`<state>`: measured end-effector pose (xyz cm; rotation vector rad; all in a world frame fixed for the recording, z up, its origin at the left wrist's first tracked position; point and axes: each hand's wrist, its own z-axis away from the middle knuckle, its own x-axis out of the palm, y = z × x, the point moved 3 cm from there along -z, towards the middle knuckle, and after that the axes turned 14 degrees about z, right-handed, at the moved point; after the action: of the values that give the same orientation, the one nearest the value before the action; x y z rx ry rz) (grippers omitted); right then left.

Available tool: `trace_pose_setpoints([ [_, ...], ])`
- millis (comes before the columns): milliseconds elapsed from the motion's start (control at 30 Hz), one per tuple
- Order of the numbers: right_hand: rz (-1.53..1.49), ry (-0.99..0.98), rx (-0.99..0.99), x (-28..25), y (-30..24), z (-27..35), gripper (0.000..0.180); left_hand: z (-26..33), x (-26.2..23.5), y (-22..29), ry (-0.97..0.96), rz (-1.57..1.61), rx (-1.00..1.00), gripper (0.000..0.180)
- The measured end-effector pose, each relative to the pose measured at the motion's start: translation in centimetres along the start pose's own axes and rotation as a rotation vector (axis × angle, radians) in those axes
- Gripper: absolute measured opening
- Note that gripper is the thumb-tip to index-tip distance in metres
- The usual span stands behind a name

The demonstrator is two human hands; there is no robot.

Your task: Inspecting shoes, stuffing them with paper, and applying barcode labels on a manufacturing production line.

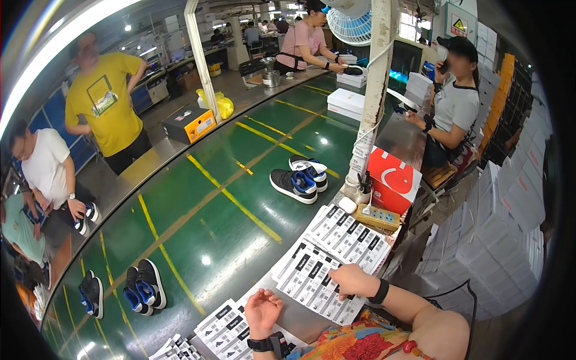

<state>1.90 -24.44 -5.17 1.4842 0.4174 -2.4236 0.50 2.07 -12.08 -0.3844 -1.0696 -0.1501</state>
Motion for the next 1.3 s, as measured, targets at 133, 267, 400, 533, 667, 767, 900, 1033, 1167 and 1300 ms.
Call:
trace_pose_setpoints([
  [133,0.002,-0.029,0.009,-0.6,-0.2,0.2,0.049,0.1,-0.1,0.1,0.016,-0.009,0.020,0.010],
  [267,-0.005,-0.013,0.003,-0.4,-0.1,0.2,0.048,0.0,-0.2,0.1,0.012,-0.028,0.025,0.010],
  [400,-0.016,0.000,-0.001,-0.5,-0.2,0.3,0.048,-0.1,-0.4,0.2,-0.010,-0.047,0.009,0.016],
  [533,-0.017,-0.002,0.001,-0.6,-0.3,0.4,0.047,0.0,-0.4,0.2,-0.015,-0.047,0.005,0.016],
  [667,-0.019,0.020,-0.010,-0.3,0.0,0.3,0.047,-0.2,-0.5,0.1,-0.032,-0.064,0.006,0.016],
  [767,-0.023,-0.002,0.009,-0.5,-0.1,0.3,0.047,-0.2,-0.6,0.1,-0.034,-0.066,0.008,0.016],
  [900,-0.008,0.016,0.004,-0.4,-0.1,0.3,0.048,-0.1,-0.5,0.1,-0.019,-0.066,0.018,0.014],
  [1033,-0.017,-0.040,0.033,-1.0,-0.4,0.2,0.045,-0.2,-0.6,0.2,-0.008,-0.081,0.027,0.012],
  [1167,-0.028,-0.007,0.024,-1.2,-0.5,0.5,0.045,-0.3,-0.8,0.1,-0.008,-0.066,0.018,0.011],
  [1300,-0.021,0.055,0.004,-0.8,-0.2,0.7,0.048,-0.3,-0.7,-0.1,-0.008,-0.089,0.030,0.010],
])
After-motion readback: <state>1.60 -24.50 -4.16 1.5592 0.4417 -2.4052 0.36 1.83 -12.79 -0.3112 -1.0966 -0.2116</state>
